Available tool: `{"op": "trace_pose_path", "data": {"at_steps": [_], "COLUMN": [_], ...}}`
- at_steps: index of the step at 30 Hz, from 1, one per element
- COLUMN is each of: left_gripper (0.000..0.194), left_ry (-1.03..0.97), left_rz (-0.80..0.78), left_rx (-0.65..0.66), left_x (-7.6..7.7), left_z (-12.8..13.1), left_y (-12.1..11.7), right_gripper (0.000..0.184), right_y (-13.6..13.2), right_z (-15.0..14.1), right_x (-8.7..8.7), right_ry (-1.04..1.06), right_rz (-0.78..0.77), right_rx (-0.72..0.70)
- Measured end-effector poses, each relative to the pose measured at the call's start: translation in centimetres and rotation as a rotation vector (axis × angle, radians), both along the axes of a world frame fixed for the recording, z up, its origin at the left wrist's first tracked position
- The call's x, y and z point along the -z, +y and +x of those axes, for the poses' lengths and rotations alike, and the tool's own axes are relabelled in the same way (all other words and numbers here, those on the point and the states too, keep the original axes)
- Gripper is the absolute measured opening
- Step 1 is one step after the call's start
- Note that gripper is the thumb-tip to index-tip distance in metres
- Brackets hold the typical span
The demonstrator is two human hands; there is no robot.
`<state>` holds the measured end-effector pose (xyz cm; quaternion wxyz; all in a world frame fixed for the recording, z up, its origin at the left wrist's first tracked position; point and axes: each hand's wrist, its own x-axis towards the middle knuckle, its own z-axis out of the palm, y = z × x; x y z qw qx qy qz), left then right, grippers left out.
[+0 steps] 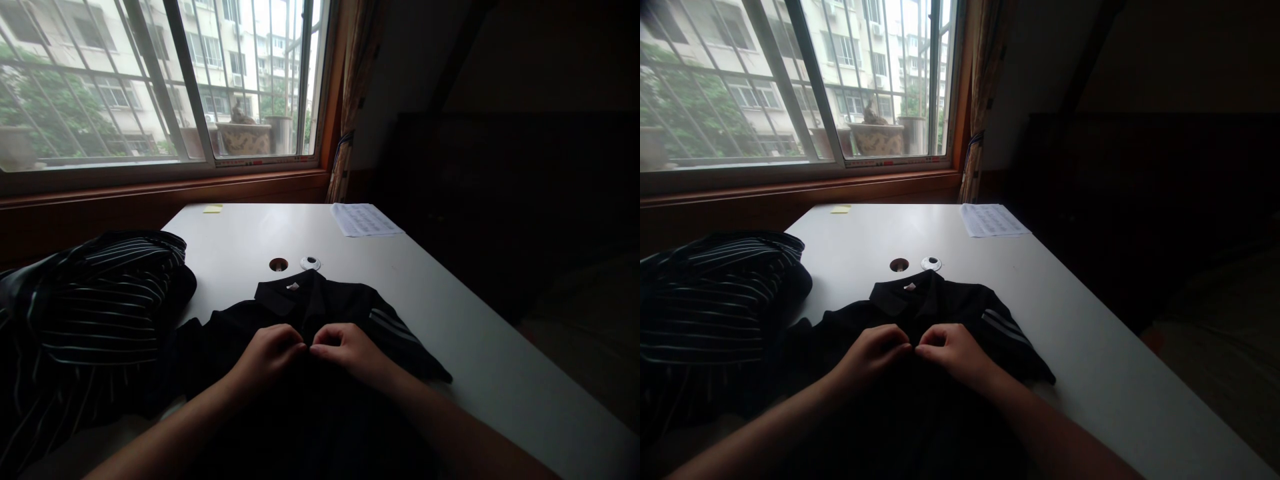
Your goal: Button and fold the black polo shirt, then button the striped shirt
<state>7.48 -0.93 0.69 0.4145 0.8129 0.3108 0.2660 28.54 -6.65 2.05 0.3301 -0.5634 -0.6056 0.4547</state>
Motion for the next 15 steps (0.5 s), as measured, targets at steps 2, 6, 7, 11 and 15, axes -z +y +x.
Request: {"op": "trace_pose_path", "data": {"at_steps": [2, 6, 7, 11, 15], "left_gripper": [0.016, 0.017, 0.016, 0.017, 0.018], "left_ry": [-0.004, -0.005, -0.004, -0.006, -0.005], "left_rz": [0.0, -0.003, -0.004, -0.001, 0.008], "left_rx": [0.001, -0.003, -0.001, 0.004, 0.007], "left_x": [-0.06, -0.23, -0.24, -0.24, -0.28], "left_z": [0.01, -0.04, -0.06, -0.16, -0.23], "left_y": [-0.02, -0.13, -0.15, -0.15, -0.12], "right_gripper": [0.022, 0.022, 0.021, 0.021, 0.02], "right_y": [0.0, 0.02, 0.03, 0.04, -0.01], "right_z": [0.02, 0.07, 0.07, 0.04, 0.0], "right_x": [0.0, -0.01, -0.03, -0.09, -0.04], "right_ry": [0.004, 0.002, 0.0, -0.002, -0.001], "right_rz": [-0.002, -0.001, -0.003, -0.001, 0.01], "right_rx": [-0.003, -0.001, 0.0, 0.004, 0.007]}}
